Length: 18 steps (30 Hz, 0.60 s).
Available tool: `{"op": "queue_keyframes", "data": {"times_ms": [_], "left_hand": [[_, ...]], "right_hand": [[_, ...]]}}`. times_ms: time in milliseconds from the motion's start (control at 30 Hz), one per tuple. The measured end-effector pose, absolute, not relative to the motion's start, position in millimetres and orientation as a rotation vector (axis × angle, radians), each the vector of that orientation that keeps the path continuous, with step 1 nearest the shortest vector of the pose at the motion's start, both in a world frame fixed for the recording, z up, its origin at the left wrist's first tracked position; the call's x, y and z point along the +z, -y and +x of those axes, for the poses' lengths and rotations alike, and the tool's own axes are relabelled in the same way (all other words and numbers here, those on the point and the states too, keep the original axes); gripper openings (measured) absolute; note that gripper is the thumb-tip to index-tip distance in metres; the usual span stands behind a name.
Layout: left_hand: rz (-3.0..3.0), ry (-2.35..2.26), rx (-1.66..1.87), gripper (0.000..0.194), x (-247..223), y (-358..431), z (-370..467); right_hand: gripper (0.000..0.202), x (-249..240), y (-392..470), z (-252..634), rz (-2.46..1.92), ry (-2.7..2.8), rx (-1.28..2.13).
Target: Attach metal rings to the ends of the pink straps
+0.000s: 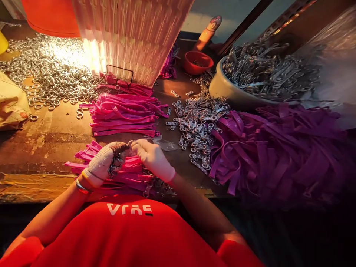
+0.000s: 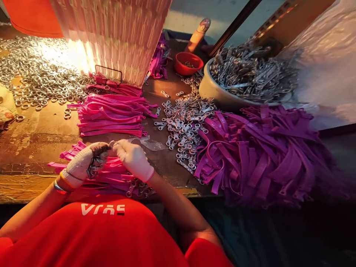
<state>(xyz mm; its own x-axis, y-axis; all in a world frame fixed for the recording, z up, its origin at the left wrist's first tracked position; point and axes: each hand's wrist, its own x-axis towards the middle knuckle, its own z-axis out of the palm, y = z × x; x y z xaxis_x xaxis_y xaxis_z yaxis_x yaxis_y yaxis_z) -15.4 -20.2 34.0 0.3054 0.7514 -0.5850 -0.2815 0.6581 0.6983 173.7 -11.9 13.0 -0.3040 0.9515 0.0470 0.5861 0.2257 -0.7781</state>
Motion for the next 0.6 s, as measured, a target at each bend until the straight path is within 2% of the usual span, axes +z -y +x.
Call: {"op": "queue_keyframes", "data": {"times_ms": [267, 433, 600], "left_hand": [[0.304, -1.038, 0.81, 0.011, 36, 6, -35], [0.335, -1.029, 0.822, 0.02, 26, 4, -27], [0.378, -1.053, 0.781, 0.015, 23, 10, -27]], "right_hand": [[0.021, -22, -59, 215, -1.672, 2.15, 0.284], [0.021, -27, -81, 206, -1.81, 2.214, 0.276], [0.024, -30, -73, 208, -1.763, 2.274, 0.248]]}}
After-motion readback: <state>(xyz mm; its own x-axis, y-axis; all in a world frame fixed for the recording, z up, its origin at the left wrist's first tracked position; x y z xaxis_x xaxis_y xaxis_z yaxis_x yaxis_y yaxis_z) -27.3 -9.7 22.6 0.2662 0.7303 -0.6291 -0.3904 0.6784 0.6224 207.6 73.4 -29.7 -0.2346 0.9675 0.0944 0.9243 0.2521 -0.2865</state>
